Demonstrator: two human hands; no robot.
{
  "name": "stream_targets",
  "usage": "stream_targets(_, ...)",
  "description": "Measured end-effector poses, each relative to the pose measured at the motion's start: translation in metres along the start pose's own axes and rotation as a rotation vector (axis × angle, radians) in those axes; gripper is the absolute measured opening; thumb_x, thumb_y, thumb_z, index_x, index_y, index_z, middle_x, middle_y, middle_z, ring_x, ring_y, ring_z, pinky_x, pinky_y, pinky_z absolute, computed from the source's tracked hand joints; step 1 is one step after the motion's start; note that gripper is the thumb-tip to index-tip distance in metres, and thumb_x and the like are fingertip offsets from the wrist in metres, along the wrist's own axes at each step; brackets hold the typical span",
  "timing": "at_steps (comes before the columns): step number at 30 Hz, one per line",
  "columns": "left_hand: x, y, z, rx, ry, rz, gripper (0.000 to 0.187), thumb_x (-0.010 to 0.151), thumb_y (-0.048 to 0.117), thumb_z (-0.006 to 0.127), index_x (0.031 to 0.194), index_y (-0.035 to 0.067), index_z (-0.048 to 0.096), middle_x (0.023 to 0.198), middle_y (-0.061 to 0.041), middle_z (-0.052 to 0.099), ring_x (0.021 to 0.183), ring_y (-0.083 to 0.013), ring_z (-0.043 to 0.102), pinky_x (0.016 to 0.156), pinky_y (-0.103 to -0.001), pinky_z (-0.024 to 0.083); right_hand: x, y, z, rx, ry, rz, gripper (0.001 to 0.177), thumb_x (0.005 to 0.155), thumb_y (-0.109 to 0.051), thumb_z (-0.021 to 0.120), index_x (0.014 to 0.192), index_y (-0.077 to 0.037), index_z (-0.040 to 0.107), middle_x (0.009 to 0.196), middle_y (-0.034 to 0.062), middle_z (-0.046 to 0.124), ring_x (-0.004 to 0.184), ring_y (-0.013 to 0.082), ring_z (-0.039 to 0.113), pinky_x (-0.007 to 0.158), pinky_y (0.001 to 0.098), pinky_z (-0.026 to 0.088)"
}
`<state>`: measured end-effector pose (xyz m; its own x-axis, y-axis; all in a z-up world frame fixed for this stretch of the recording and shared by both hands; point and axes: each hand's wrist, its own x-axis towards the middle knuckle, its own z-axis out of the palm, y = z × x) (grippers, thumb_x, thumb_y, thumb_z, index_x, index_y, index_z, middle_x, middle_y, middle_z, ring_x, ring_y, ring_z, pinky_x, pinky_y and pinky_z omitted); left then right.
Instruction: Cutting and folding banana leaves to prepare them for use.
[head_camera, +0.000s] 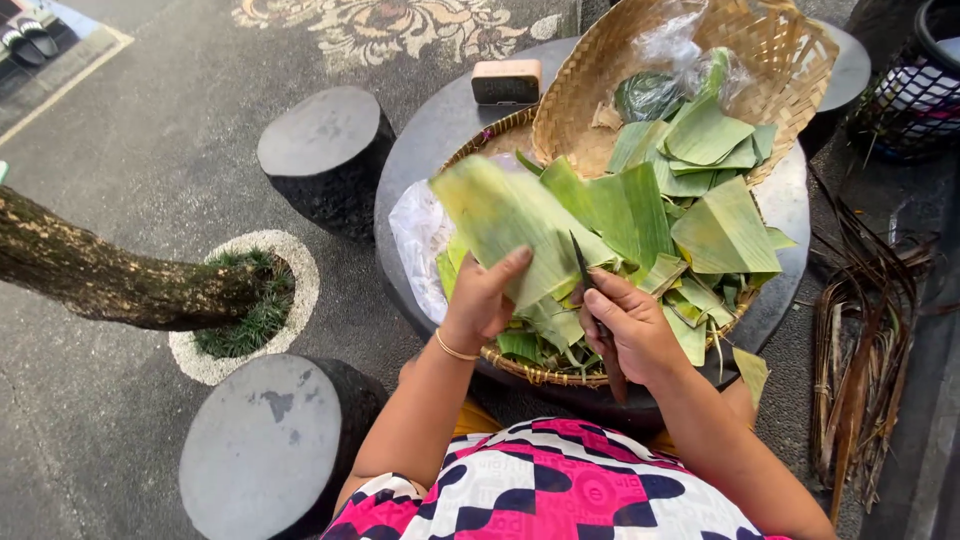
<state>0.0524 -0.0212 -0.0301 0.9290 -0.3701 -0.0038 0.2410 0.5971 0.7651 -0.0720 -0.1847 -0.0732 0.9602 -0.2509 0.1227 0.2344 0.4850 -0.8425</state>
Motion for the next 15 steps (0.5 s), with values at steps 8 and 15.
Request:
stream_targets(8, -0.008, 0.01, -0.014, 0.147, 0.048, 0.076, 0.027, 0.082, -0.004, 0.081, 0.107, 0.0, 0.07, 0.094, -0.022, 0.076, 0.085, -0.0353, 0.076, 0.071, -0.054, 0.065, -0.007, -0.039, 0.007, 0.014, -0.124, -0.004, 0.037, 0.102, -0.016, 0.051, 0.128, 0.008, 0.062, 0.074, 0.0145, 0.06, 0.035, 0.0041, 0.04, 0.023, 0.0183, 0.033)
stream_targets(15, -0.01, 0.044, -0.025, 0.625, -0.266, 0.037, 0.025, 0.077, 0.0, 0.079, 0.102, 0.002, 0.076, 0.088, -0.012, 0.076, 0.085, -0.0192, 0.07, 0.078, -0.043, 0.06, 0.026, -0.121, 0.023, -0.566, -0.26, -0.027, 0.019, 0.09, -0.009, 0.069, 0.075, 0.001, 0.074, 0.046, 0.0081, 0.057, 0.027, 0.0071, 0.035, 0.025, 0.0199, 0.025)
